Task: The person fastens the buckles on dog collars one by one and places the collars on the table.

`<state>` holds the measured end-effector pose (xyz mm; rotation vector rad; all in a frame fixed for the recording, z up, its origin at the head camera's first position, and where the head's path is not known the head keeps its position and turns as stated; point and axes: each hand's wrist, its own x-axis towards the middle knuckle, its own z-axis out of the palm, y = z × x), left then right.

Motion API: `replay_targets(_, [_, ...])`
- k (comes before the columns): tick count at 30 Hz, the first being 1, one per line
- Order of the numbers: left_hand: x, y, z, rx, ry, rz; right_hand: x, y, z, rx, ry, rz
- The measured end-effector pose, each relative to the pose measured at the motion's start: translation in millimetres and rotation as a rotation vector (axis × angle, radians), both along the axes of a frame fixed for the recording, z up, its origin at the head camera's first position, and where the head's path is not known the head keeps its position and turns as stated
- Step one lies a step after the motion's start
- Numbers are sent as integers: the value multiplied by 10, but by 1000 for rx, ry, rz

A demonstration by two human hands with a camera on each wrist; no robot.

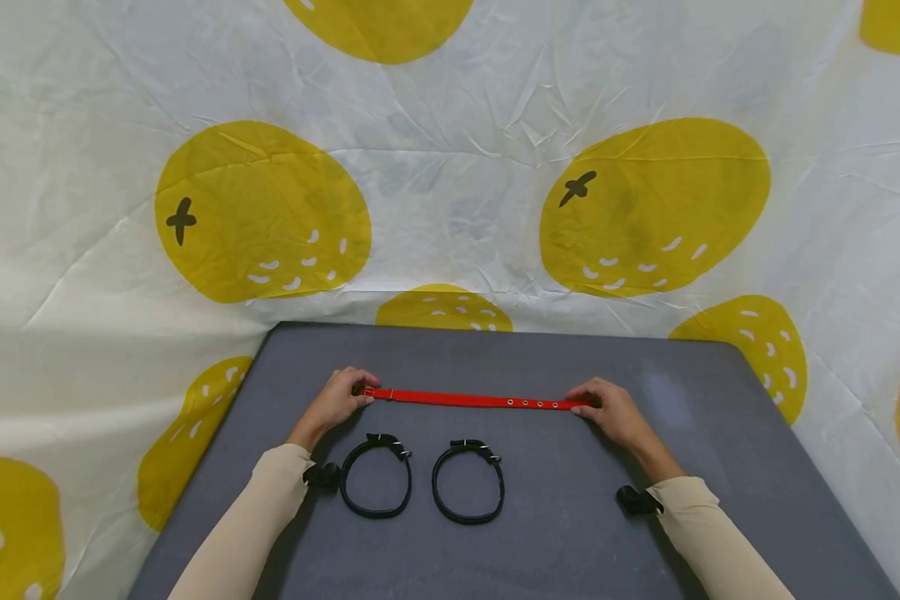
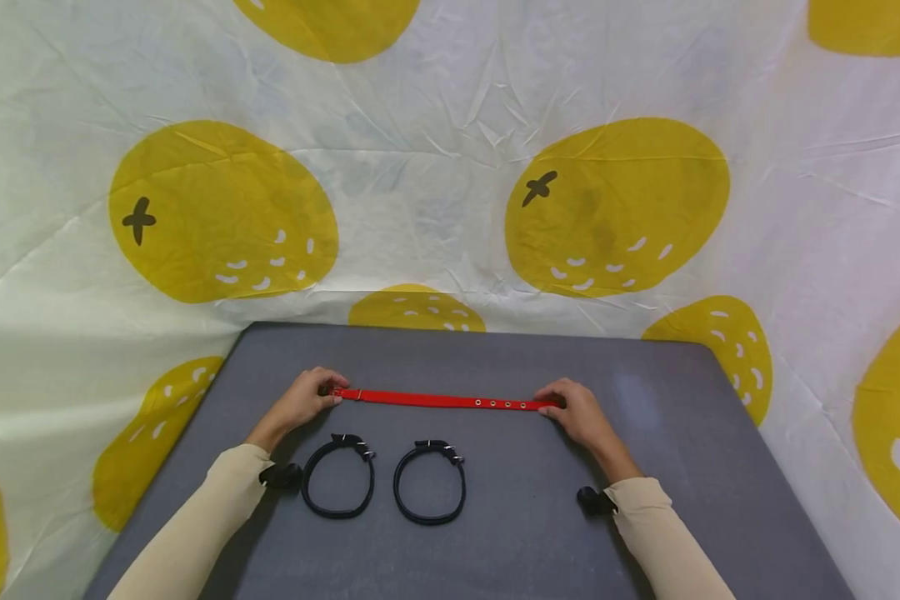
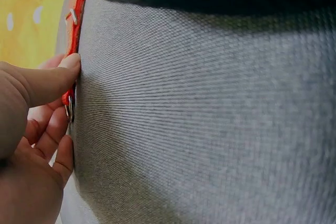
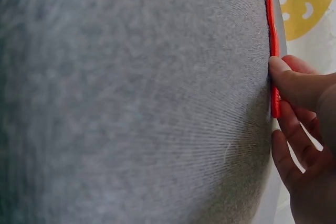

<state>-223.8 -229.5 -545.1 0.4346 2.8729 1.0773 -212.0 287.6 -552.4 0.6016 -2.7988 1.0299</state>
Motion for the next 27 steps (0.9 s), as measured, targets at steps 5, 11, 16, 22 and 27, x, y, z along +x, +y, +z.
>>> replay_targets(5, [4,8,54,-73,4,-40,-35,27,-11,46,73,50])
replay_targets(11, [10,77,138,-168,-12,-63,-33,18,50,102,119,85])
replay_targets(16, [9,127,162,-246,-12,-72,-14,-31,133,253,205,142])
replay_targets(22, [39,97,156,-179,14,-43,-15,-35,154,237,160,103])
replay_targets(27, [106,71,242,32,-115,61,-4,-18,189,21,-55,25])
